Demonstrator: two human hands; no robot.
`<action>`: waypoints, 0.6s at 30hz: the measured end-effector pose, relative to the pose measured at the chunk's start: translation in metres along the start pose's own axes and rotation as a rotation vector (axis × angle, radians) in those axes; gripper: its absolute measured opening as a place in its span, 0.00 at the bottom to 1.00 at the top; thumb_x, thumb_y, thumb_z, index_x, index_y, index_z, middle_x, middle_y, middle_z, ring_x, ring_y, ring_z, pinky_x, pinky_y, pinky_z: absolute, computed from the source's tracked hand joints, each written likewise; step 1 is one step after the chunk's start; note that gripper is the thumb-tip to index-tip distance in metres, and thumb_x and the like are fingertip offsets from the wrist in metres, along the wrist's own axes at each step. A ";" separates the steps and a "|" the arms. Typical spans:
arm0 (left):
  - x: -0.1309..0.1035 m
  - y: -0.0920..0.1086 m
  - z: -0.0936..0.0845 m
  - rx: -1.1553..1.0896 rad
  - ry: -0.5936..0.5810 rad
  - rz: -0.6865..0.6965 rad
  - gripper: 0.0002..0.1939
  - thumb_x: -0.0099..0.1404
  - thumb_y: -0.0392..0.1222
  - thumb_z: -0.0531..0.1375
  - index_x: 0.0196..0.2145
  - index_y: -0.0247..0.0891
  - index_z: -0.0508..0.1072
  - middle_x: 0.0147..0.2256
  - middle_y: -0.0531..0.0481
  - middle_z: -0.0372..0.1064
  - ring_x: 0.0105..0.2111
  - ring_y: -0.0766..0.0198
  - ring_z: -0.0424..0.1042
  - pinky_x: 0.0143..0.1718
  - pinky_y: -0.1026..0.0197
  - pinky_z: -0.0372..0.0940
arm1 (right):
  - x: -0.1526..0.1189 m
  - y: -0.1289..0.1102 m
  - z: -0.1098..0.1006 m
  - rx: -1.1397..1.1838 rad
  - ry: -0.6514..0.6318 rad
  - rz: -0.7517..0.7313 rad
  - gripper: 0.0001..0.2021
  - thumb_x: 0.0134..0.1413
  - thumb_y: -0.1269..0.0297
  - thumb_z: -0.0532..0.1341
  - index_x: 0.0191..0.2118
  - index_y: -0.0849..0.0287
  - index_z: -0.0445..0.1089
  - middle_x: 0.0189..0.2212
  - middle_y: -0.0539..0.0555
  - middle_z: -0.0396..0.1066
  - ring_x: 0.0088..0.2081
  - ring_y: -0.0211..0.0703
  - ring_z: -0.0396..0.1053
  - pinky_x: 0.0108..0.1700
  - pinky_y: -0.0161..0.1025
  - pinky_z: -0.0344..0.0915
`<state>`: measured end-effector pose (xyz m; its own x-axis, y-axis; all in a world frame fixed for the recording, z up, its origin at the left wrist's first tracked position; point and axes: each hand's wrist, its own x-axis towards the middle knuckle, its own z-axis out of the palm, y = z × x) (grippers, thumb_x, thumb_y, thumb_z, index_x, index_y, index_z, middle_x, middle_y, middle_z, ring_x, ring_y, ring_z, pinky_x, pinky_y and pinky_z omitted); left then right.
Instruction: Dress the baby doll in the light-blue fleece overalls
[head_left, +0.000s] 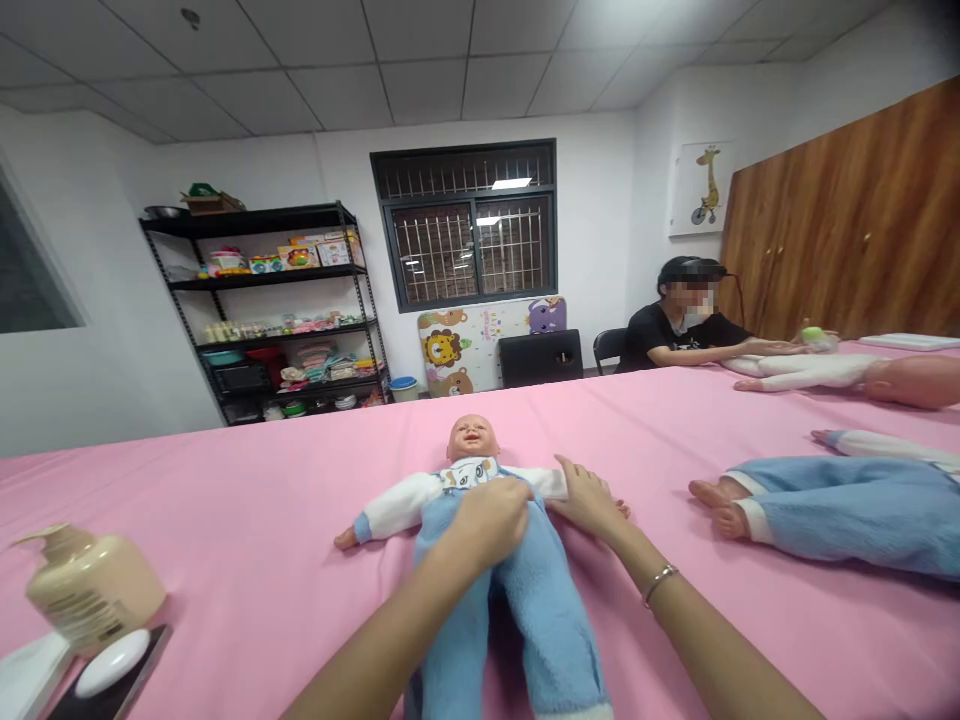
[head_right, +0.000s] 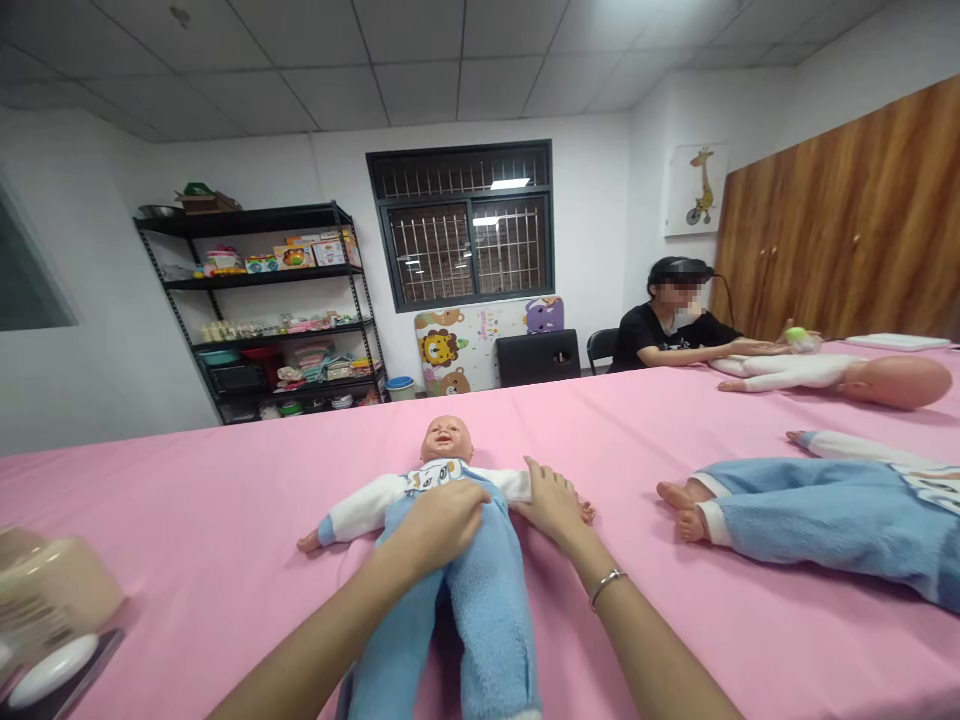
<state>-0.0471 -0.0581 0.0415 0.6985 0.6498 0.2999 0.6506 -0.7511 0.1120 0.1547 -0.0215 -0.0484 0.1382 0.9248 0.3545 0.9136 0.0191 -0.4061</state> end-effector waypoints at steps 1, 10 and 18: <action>0.012 0.009 0.007 0.096 -0.090 0.020 0.15 0.59 0.33 0.50 0.42 0.34 0.72 0.40 0.36 0.71 0.42 0.50 0.70 0.41 0.53 0.63 | 0.001 0.006 -0.002 -0.025 -0.051 0.031 0.42 0.43 0.57 0.63 0.63 0.61 0.46 0.50 0.65 0.64 0.50 0.59 0.63 0.47 0.47 0.56; 0.046 0.001 0.054 0.271 -0.103 -0.158 0.20 0.60 0.35 0.49 0.43 0.16 0.71 0.44 0.21 0.66 0.46 0.41 0.65 0.45 0.45 0.58 | 0.006 0.038 -0.016 -0.138 -0.150 0.158 0.44 0.37 0.57 0.64 0.62 0.65 0.49 0.44 0.64 0.69 0.47 0.61 0.64 0.44 0.47 0.56; 0.036 0.019 0.048 0.236 -0.015 -0.201 0.16 0.61 0.32 0.48 0.41 0.24 0.71 0.39 0.29 0.67 0.42 0.45 0.65 0.38 0.49 0.59 | 0.012 0.028 -0.016 -0.177 0.449 0.039 0.15 0.49 0.75 0.53 0.40 0.56 0.71 0.48 0.60 0.63 0.57 0.58 0.50 0.52 0.53 0.52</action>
<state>0.0045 -0.0436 0.0088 0.5524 0.7854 0.2795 0.8259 -0.5610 -0.0560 0.1880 -0.0158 -0.0419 0.2898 0.6675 0.6859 0.9500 -0.1136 -0.2909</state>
